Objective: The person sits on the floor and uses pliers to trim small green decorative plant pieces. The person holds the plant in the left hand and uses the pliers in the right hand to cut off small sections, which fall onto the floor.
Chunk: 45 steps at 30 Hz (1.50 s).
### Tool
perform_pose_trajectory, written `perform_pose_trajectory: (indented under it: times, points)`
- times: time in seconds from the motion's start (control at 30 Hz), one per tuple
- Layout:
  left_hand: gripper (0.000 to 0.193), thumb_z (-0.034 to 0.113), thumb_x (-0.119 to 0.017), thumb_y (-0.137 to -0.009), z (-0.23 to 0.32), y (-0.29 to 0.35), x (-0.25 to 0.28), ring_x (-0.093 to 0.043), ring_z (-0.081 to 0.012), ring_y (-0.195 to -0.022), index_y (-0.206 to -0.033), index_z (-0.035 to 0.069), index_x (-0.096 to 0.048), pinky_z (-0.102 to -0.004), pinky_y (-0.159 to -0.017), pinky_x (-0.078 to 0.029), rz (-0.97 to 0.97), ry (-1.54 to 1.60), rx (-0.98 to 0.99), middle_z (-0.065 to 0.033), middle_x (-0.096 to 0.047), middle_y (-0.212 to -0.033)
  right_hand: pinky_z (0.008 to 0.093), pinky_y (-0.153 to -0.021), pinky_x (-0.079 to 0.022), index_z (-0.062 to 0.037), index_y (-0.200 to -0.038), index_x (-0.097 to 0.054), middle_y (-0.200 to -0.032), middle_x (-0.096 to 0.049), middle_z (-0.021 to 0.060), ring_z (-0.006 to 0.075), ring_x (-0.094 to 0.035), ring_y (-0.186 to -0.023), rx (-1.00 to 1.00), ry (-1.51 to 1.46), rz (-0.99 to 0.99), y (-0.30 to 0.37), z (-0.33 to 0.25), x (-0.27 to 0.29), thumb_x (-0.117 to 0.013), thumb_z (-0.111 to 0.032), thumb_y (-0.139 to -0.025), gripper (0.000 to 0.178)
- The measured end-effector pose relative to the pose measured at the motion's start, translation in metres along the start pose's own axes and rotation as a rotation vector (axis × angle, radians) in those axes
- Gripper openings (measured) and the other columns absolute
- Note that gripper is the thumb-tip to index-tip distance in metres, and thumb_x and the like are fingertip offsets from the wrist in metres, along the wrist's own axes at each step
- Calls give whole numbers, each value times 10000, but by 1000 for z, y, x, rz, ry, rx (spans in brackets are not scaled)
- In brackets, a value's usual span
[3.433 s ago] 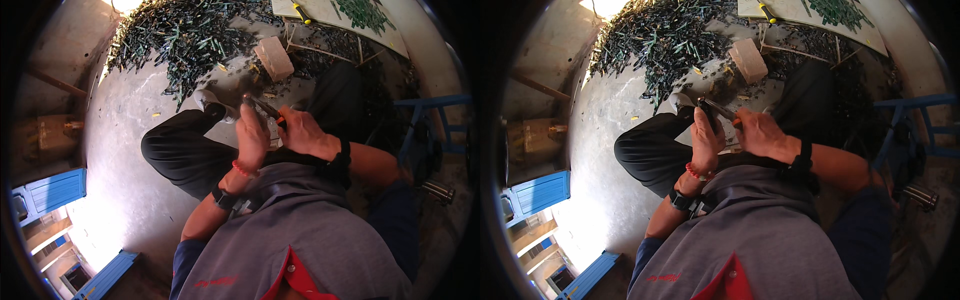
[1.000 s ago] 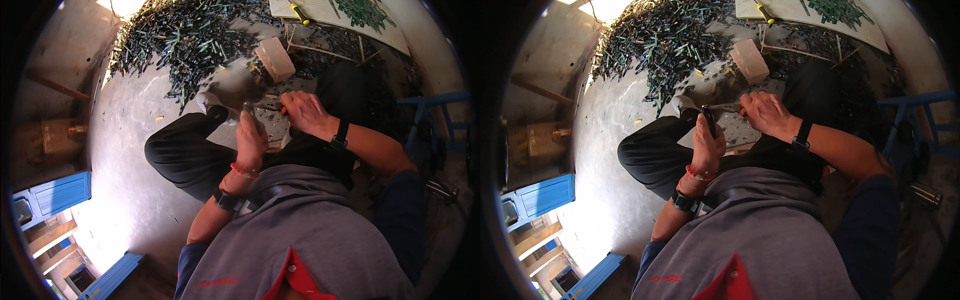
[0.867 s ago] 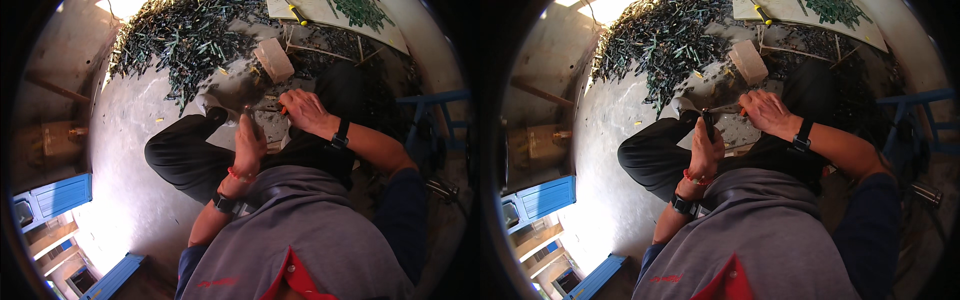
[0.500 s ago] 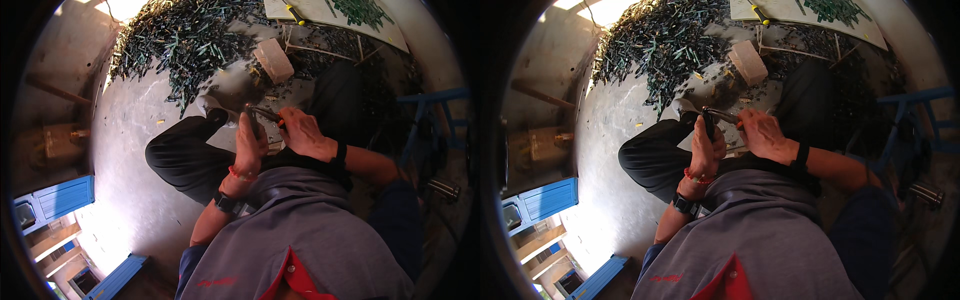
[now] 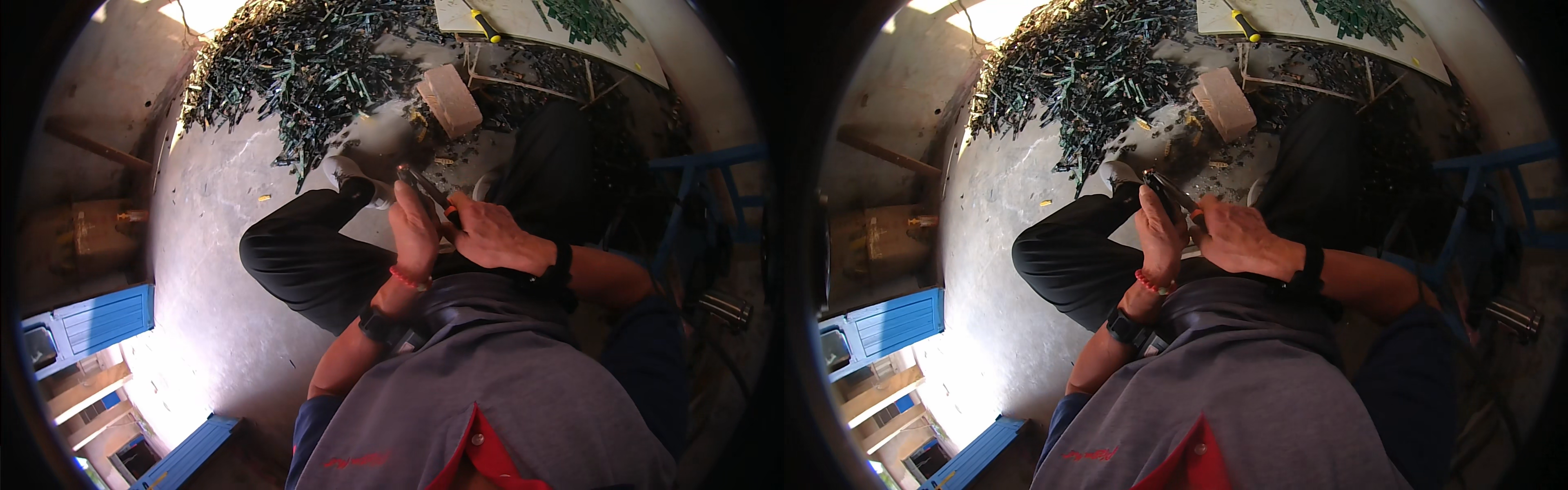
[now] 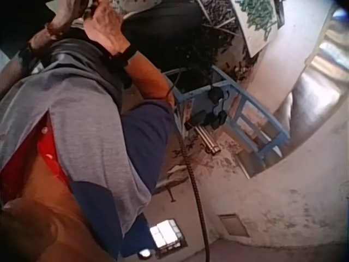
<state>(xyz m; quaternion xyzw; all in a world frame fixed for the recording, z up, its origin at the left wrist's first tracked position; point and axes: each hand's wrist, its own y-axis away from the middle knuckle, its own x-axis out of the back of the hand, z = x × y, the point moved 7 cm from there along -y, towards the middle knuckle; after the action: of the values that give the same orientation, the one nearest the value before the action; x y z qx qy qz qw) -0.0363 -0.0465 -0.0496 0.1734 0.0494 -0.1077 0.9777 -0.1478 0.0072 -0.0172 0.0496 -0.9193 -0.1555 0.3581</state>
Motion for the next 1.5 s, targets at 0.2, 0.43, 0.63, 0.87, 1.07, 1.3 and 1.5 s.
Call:
perform_pose_trajectory:
  times: [0.2,0.43,0.63,0.87,1.07,1.3,1.5]
  points:
    - [681,538,-262,-1038,5,2,-1,-410,-96,-475,-616,53,-487,-286,-445,-313,4,-54,-19,10,-453,-522,476,-831,-483,19,-1139,-519,-968,-657,251,411,-630,-972,-40,0,-97,2,-4,-1,-582,-255,-885,378]
    - [626,580,-294,-1016,-8,-5,6,-424,-93,-447,-701,80,-499,-259,-414,-315,30,-82,-85,8,-468,-539,483,-792,-483,46,-1113,-517,-889,-644,276,443,-624,-914,38,-107,-43,-1,-1,-9,-577,-180,-886,326]
    - [613,593,-309,-1009,-1,-1,5,-399,-88,-432,-687,99,-477,-261,-399,-288,5,-6,-25,24,-439,-532,493,-800,-495,47,-1054,-556,-917,-646,290,454,-624,-920,58,-142,-25,-9,-2,-8,-587,-165,-863,287]
    - [556,609,-340,-994,0,5,3,-302,-63,-424,-701,144,-425,-236,-386,-208,-55,135,183,56,-364,-544,470,-691,-501,8,-953,-532,-831,-623,216,425,-622,-813,349,189,294,-26,15,15,-685,-42,-730,276]
    - [490,553,-357,-996,1,14,7,-229,-63,-409,-729,144,-404,-223,-379,-181,-141,284,441,58,-288,-546,465,-653,-494,-28,-861,-467,-765,-565,151,371,-600,-765,536,426,373,-42,20,32,-695,-21,-654,308]
    - [467,524,-344,-990,3,17,3,-210,-79,-382,-713,152,-398,-255,-392,-197,-279,398,618,67,-255,-500,427,-597,-493,-38,-857,-458,-754,-540,147,338,-587,-706,650,582,349,-52,28,43,-634,-19,-650,272]
    - [479,545,-329,-988,-3,17,1,-200,-81,-378,-693,171,-374,-259,-396,-188,-327,433,687,76,-245,-497,433,-641,-502,-30,-888,-472,-784,-551,145,339,-591,-746,638,543,297,-49,31,49,-649,-12,-633,311]
